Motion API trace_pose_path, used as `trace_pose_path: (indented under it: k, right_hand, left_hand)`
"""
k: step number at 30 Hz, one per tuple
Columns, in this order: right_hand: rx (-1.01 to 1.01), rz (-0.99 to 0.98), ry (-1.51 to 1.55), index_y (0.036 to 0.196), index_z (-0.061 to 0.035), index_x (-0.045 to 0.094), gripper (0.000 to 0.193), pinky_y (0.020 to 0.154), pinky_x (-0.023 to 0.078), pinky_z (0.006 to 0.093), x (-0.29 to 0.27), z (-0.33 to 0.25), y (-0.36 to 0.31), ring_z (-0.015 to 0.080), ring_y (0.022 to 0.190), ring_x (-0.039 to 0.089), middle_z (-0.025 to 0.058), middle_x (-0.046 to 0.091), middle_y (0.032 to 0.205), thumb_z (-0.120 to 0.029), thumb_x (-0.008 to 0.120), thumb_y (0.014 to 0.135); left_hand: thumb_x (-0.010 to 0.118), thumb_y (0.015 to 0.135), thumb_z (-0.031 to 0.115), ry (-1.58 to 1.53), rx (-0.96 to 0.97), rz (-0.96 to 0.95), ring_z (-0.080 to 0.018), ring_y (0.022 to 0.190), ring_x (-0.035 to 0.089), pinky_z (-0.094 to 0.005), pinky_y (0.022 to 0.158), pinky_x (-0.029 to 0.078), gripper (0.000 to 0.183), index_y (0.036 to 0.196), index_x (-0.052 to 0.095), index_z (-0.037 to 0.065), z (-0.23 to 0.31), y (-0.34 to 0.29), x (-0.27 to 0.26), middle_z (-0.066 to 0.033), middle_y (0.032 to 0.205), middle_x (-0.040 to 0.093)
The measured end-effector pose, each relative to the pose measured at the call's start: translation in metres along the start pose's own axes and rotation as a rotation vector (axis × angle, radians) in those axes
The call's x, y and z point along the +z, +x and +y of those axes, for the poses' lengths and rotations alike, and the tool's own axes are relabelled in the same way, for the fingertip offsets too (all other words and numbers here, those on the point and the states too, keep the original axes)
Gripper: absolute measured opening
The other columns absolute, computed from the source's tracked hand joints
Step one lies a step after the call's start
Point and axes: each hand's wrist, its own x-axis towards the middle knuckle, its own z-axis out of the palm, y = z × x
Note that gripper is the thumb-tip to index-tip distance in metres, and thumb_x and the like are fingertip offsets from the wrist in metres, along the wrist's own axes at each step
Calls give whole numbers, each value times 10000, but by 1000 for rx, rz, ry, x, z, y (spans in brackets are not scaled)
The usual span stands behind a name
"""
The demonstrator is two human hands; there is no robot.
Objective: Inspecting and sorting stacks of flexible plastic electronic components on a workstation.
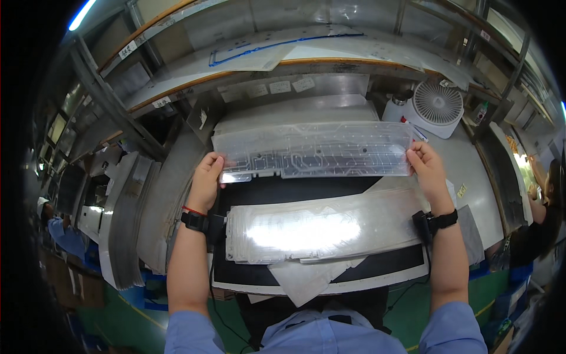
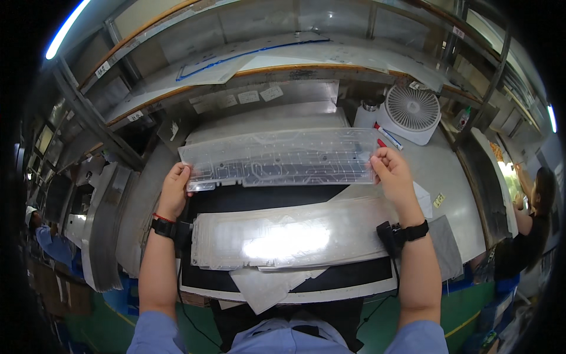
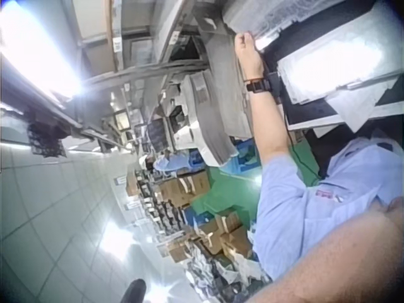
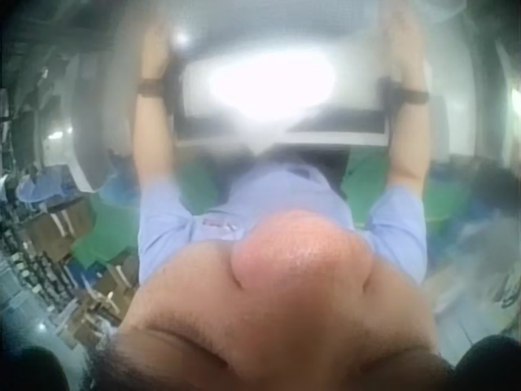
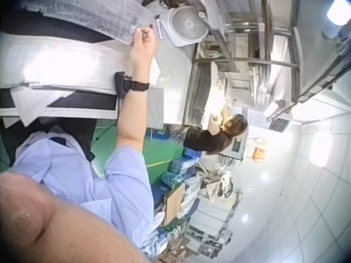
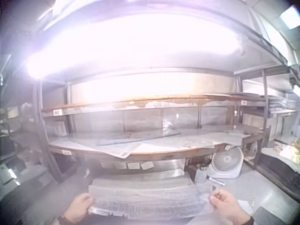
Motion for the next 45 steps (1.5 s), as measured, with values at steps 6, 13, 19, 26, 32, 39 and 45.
trace_pose_path:
  k: [6,13,19,26,32,39,45]
  right_hand:
    - [159,14,50,1112,-16,567,202,595,437,210,16,-18,-7,58,665,542,-7,595,791,-129,562,944]
    - [90,-372,-540,1050,-19,659,306,669,462,268,9,-25,-18,137,730,577,35,626,832,-176,737,799]
    - [-19,-492,-652,928,-31,712,289,707,461,304,16,-40,-21,193,785,577,76,625,835,-173,805,695]
    - [-68,-446,-704,838,-21,673,304,696,465,300,23,-40,-23,183,768,575,59,612,819,-169,838,629]
    - [11,-389,-766,804,-26,632,360,648,458,275,28,-41,-25,159,699,555,40,589,777,-162,868,570]
    - [77,-383,-789,737,-35,544,403,575,388,280,22,-33,-20,126,622,433,7,460,659,-180,872,554]
    - [108,-369,-797,715,-27,549,420,535,300,287,24,-38,-22,119,587,360,-10,397,640,-233,882,562]
  left_hand:
    - [468,1008,213,-169,-49,53,-52,582,548,-148,469,411,184,1082,533,57,-1,4,-12,-81,918,658]
    - [468,1009,218,-348,-38,219,-154,867,637,-198,696,531,423,1369,400,8,11,3,0,-152,1139,611]
    - [481,1000,208,-268,-60,114,-168,914,631,-247,764,532,427,1370,404,9,8,1,-12,-143,1163,608]
    - [473,999,187,-225,-95,103,-136,861,622,-238,729,506,356,1310,458,15,3,3,-15,-109,1112,627]
    - [488,995,206,-194,-111,43,-118,872,609,-236,748,494,368,1307,464,13,-1,2,-16,-81,1091,629]
    - [483,999,229,-143,-137,15,-102,873,605,-220,747,492,365,1291,475,9,-4,3,-17,-83,1099,632]
    - [489,998,257,-76,-179,21,-92,872,589,-219,770,479,383,1297,480,19,-2,0,-9,-59,1097,628]
